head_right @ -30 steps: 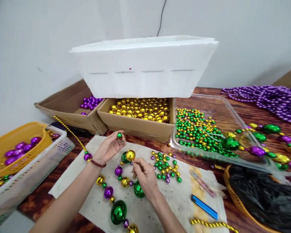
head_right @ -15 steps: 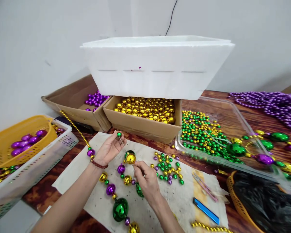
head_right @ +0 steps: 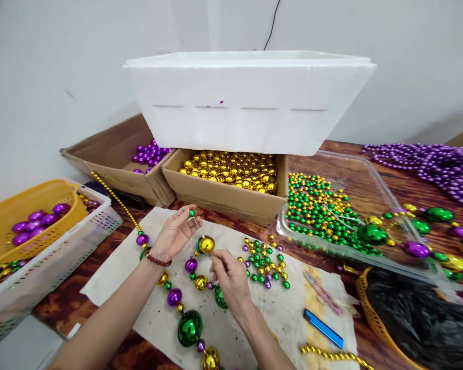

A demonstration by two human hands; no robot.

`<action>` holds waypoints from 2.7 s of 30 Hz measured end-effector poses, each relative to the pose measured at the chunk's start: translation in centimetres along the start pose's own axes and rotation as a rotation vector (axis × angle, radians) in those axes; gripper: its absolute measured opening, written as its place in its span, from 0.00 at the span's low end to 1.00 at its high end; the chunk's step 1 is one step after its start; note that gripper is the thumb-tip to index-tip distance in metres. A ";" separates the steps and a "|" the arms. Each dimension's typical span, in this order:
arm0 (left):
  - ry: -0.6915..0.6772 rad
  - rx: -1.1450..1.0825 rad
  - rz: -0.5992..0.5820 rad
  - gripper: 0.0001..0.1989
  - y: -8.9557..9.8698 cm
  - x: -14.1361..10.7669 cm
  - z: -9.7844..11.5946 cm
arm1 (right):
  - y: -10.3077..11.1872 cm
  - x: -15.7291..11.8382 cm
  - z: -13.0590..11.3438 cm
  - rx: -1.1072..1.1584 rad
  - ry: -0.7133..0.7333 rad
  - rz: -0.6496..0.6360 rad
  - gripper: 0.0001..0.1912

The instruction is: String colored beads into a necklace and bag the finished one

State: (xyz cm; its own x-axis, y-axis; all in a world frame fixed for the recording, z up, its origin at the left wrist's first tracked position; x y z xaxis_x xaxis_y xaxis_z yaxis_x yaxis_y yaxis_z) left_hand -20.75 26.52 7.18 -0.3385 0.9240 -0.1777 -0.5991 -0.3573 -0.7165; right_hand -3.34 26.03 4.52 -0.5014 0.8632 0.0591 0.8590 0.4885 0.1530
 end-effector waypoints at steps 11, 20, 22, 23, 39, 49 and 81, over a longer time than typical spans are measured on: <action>-0.053 0.154 0.014 0.13 -4.1 -1.1 -2.6 | 0.7 3.1 -2.0 0.138 -0.019 0.067 0.09; -0.321 1.162 -0.509 0.10 -11.5 -0.2 -0.4 | 7.3 7.6 -8.3 0.308 0.167 0.229 0.11; -0.297 1.198 -0.543 0.11 -11.8 -0.2 -0.6 | 8.9 7.5 -8.1 0.410 0.173 0.351 0.13; -0.273 1.209 -0.564 0.12 -11.9 -0.2 -0.9 | 9.3 7.5 -7.7 0.458 0.161 0.377 0.14; -0.310 1.484 -0.741 0.11 -7.9 1.6 -2.2 | 15.2 3.7 -9.0 0.366 0.168 0.465 0.21; -0.148 1.514 -0.257 0.21 1.7 1.7 1.7 | 29.8 -6.0 -10.1 0.077 0.335 0.910 0.17; -0.280 1.296 -0.281 0.16 -0.4 -1.1 6.2 | -4.9 9.2 -8.1 -0.177 0.164 -0.488 0.22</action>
State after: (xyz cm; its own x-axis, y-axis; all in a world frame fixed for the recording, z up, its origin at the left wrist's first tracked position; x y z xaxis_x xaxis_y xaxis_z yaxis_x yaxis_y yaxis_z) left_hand -24.67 24.82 11.81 -0.1351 0.9833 0.1220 -0.8665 -0.1770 0.4668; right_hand -12.95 30.54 12.34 -0.8591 0.5037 0.0906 0.4994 0.7863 0.3638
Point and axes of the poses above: each hand's wrist, its own x-axis towards the middle knuckle, its own y-axis out of the back of the hand, z = x × y, the point moved 8 cm from there along x, towards the middle knuckle, and after that the axes turned 1 degree about z, right-handed, at the moved point
